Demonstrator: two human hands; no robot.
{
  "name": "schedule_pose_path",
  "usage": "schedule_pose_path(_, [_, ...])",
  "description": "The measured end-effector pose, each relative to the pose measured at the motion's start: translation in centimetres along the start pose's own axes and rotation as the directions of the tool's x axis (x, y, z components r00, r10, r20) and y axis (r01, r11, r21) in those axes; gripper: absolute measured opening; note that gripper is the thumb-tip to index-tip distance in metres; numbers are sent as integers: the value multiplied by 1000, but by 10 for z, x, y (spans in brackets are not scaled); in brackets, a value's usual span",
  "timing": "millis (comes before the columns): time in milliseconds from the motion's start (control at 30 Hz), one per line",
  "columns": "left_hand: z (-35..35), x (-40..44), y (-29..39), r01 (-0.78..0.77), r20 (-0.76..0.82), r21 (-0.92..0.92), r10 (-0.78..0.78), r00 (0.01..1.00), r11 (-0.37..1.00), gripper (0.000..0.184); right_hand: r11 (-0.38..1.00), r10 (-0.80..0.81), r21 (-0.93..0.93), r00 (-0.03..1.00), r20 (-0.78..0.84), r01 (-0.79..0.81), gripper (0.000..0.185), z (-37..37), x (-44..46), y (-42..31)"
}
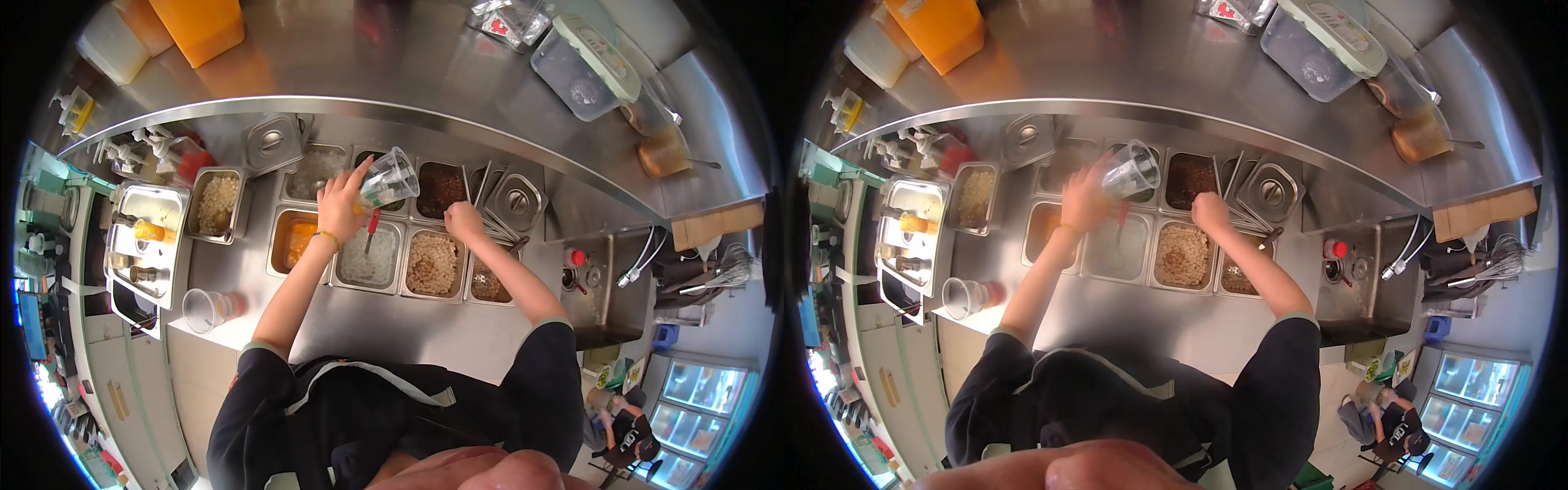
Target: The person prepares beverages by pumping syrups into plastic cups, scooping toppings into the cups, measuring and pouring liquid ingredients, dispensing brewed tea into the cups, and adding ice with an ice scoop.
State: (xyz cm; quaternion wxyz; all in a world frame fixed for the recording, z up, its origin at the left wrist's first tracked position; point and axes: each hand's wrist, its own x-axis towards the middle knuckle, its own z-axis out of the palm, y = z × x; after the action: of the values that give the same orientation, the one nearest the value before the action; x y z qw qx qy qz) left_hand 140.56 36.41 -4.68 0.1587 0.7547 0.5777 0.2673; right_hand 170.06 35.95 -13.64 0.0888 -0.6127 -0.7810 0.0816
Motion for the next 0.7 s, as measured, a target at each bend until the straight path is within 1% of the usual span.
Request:
schedule_pose_path(67, [0,4,0,-39,0,29,39,999,999,99,990,68,120,995,69,-76,25,-9,10,14])
schedule_pose_path(100, [2,7,-3,-61,-2,46,61,998,997,98,971,124,195,988,94,-140,25,-10,9,21])
schedule_pose_path(200, [7,14,-7,-107,8,93,107,994,990,95,859,267,396,944,193,-324,27,-9,9,35])
schedule_pose_path(233, [8,16,-7,-118,16,107,117,993,987,94,799,346,420,900,263,-430,26,-9,10,38])
schedule_pose_path(300, [9,18,-6,-127,15,133,126,992,983,93,644,480,437,777,408,-628,25,-11,9,41])
schedule_pose_path(367, [13,21,-4,-135,21,148,133,991,980,92,462,506,534,705,496,-708,23,-16,5,39])
schedule_pose_path(400, [15,23,-4,-138,26,150,135,990,979,91,361,510,570,668,541,-738,22,-18,2,38])
schedule_pose_path(500, [15,24,-1,-149,21,151,147,989,977,89,207,542,561,571,617,-802,22,-6,1,46])
schedule_pose_path(600, [13,25,-1,-147,11,154,147,989,977,88,197,510,592,597,619,-782,20,-3,-6,52])
schedule_pose_path(700, [12,25,-5,-145,5,175,146,989,974,90,104,499,635,592,632,-765,19,-8,-8,54])
